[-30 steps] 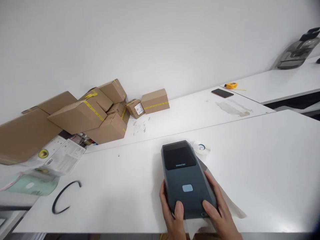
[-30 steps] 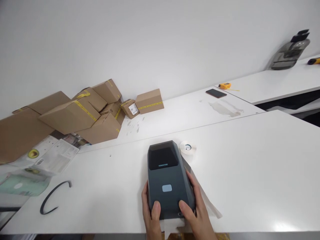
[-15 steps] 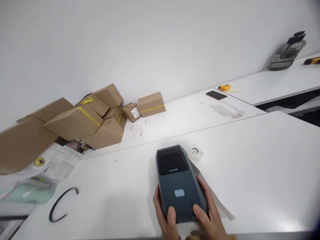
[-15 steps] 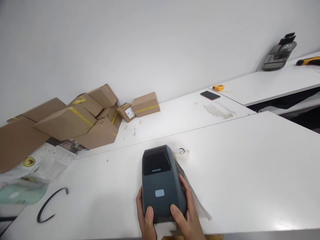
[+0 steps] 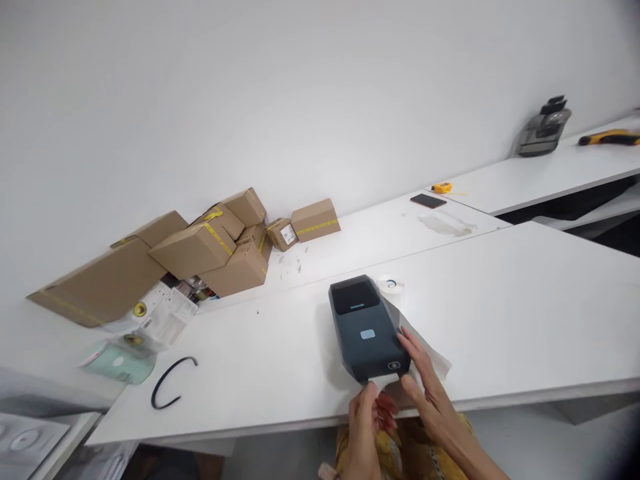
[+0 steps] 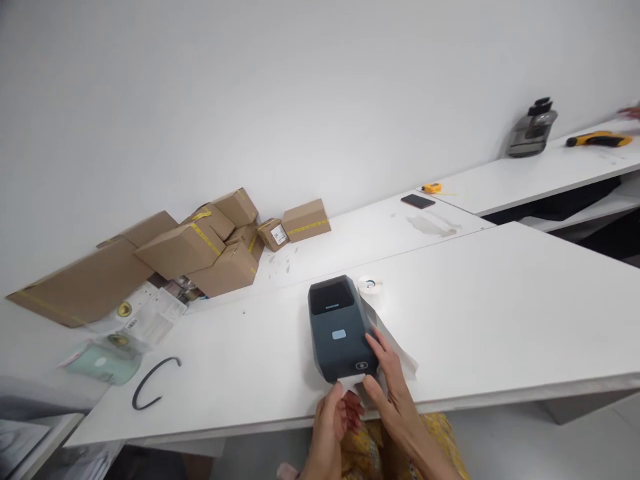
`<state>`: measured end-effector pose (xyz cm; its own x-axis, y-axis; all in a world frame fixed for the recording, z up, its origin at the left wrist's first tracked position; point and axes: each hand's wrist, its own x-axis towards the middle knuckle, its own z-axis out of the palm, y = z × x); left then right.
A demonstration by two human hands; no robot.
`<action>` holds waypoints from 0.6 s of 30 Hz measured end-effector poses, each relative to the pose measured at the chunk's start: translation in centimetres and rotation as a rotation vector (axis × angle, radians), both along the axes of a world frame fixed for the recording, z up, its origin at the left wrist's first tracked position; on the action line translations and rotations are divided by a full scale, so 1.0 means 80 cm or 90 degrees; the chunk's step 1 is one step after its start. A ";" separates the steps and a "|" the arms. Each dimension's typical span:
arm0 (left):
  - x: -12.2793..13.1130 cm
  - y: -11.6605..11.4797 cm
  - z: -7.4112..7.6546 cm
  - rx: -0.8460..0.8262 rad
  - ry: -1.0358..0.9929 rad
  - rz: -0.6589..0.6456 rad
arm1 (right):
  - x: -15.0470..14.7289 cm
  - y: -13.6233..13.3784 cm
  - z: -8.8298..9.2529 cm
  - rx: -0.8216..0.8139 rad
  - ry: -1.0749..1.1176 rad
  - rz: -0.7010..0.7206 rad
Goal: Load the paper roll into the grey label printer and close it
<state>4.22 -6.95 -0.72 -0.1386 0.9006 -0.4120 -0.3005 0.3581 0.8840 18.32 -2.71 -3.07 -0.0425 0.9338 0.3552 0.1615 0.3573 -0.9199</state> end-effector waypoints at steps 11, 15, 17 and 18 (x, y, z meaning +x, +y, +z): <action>0.020 0.011 -0.002 0.118 0.094 0.045 | 0.015 0.006 0.011 0.139 -0.246 -0.056; 0.015 0.015 -0.002 0.127 0.131 -0.026 | 0.007 0.018 0.027 0.235 -0.293 -0.126; 0.017 0.014 -0.009 0.130 0.108 -0.032 | 0.000 0.027 0.036 0.290 -0.328 -0.138; 0.018 0.013 -0.014 0.139 0.093 -0.030 | -0.004 0.032 0.040 0.315 -0.353 -0.138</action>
<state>5.64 -5.94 -1.85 -0.1373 0.9729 -0.1862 -0.1518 0.1651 0.9745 17.99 -0.18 0.15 -0.1705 0.6799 0.7132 0.6645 0.6138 -0.4263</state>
